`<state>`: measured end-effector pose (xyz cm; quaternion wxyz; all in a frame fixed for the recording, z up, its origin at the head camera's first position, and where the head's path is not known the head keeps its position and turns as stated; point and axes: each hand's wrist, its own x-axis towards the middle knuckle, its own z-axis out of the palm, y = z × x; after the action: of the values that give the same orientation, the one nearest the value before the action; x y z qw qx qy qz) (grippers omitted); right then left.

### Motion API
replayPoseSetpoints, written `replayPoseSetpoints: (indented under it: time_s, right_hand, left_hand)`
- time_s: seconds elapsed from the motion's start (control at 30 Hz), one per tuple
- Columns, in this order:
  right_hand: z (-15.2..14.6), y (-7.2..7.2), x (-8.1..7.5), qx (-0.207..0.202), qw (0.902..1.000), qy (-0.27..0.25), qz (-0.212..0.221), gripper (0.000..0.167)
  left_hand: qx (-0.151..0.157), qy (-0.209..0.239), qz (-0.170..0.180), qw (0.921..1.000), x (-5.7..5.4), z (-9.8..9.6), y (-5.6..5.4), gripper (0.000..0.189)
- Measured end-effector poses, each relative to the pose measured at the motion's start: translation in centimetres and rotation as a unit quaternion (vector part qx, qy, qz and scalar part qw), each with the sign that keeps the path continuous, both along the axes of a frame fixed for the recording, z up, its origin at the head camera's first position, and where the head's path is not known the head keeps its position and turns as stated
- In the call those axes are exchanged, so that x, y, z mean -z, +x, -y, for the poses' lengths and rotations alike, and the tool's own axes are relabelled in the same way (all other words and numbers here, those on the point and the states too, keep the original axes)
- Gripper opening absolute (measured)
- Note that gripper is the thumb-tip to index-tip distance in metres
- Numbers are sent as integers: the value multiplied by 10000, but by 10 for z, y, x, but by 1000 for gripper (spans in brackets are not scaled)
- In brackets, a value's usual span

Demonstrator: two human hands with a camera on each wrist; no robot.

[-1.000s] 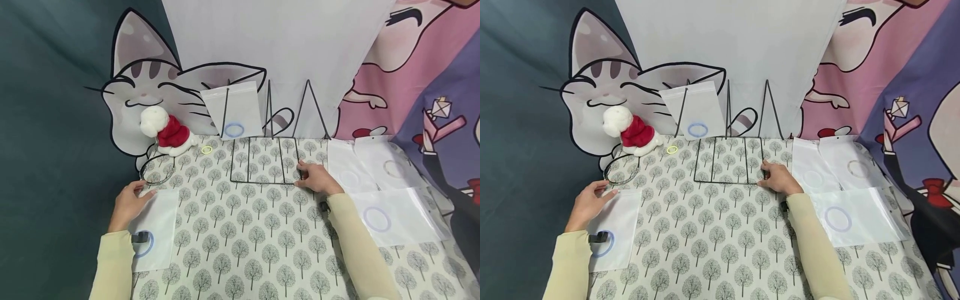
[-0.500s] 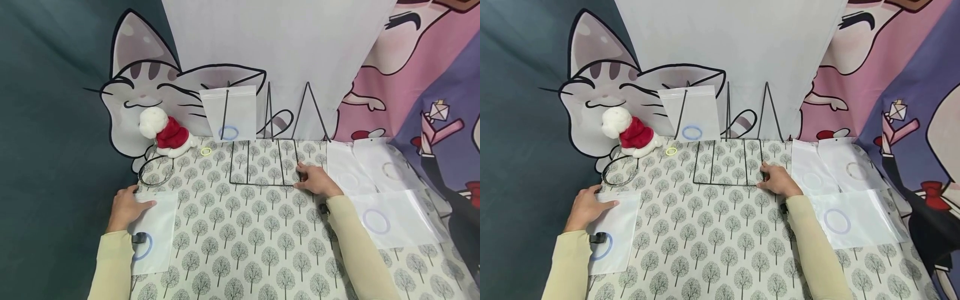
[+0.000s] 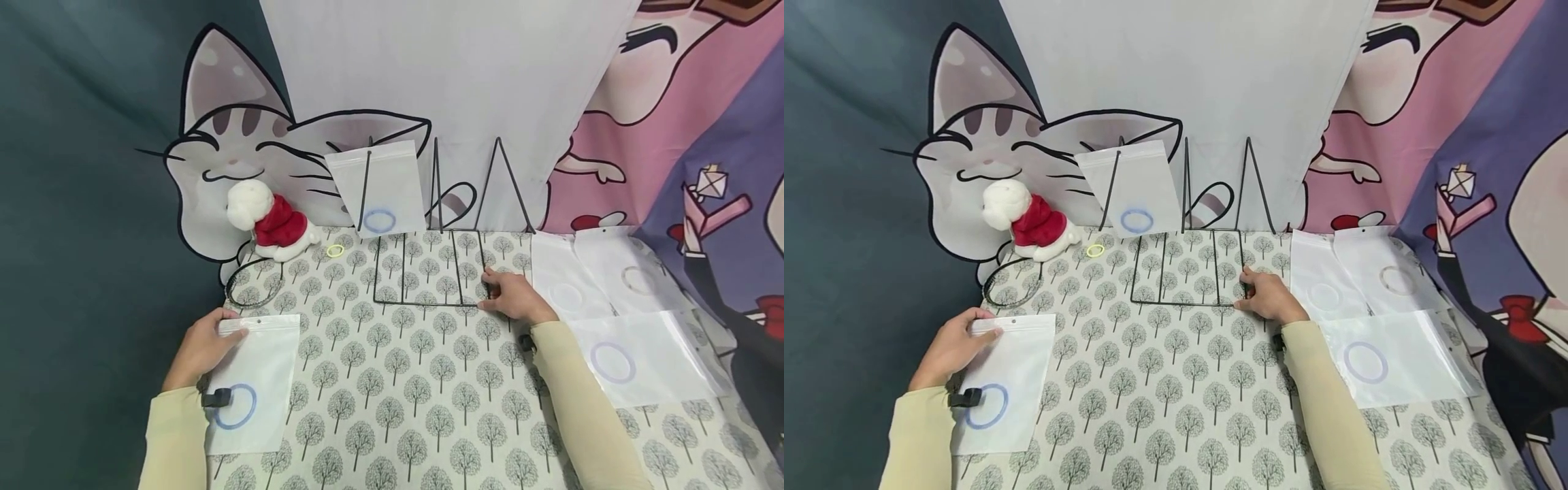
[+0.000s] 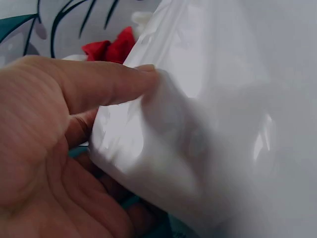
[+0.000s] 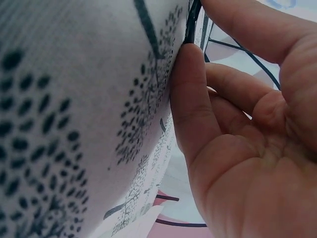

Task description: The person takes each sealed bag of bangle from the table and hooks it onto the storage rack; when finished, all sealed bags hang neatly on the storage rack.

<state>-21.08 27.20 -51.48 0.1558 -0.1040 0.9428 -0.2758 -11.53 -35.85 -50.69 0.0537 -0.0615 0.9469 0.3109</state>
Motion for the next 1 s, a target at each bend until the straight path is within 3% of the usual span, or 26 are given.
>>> replayPoseSetpoints:
  time_s: [0.1, 0.17, 0.23, 0.33, 0.4, 0.5, 0.63, 0.8, 0.9, 1.0]
  right_hand:
    - [2, 0, 1, -26, 10000, 21, -27, 83]
    - [3, -1, 2, -34, 10000, 7, -21, 83]
    - [3, 0, 3, -55, 10000, 28, -1, 83]
    - [3, 1, 2, -43, 10000, 25, 12, 84]
    - [2, 1, 1, -33, 10000, 35, -13, 83]
    - [2, 1, 1, -25, 10000, 14, -21, 83]
    - [-1, 2, 2, -20, 10000, -2, 92, 84]
    - [0, 1, 2, -13, 10000, 31, 62, 84]
    - [1, 1, 0, -30, 10000, 45, 34, 83]
    - [2, 1, -2, -35, 10000, 48, 24, 83]
  left_hand:
    - [-73, 300, -114, 9995, -5, 0, 7, 40]
    - [-160, 741, -265, 9968, -8, -2, 11, 40]
    - [-212, 1285, -396, 9907, -13, -5, 15, 41]
    - [-144, 2125, -594, 9752, -22, -14, 18, 40]
    - [-80, 2420, -654, 9680, -30, -21, 18, 38]
    - [-92, 2553, -609, 9649, -41, -32, 18, 35]
    - [-72, 2350, -575, 9703, -50, -47, 17, 34]
    - [195, 2228, -768, 9716, -62, -70, 13, 32]
    - [394, 2305, -1039, 9667, -67, -85, 10, 26]
    - [598, 2565, -1313, 9557, -70, -101, 7, 23]
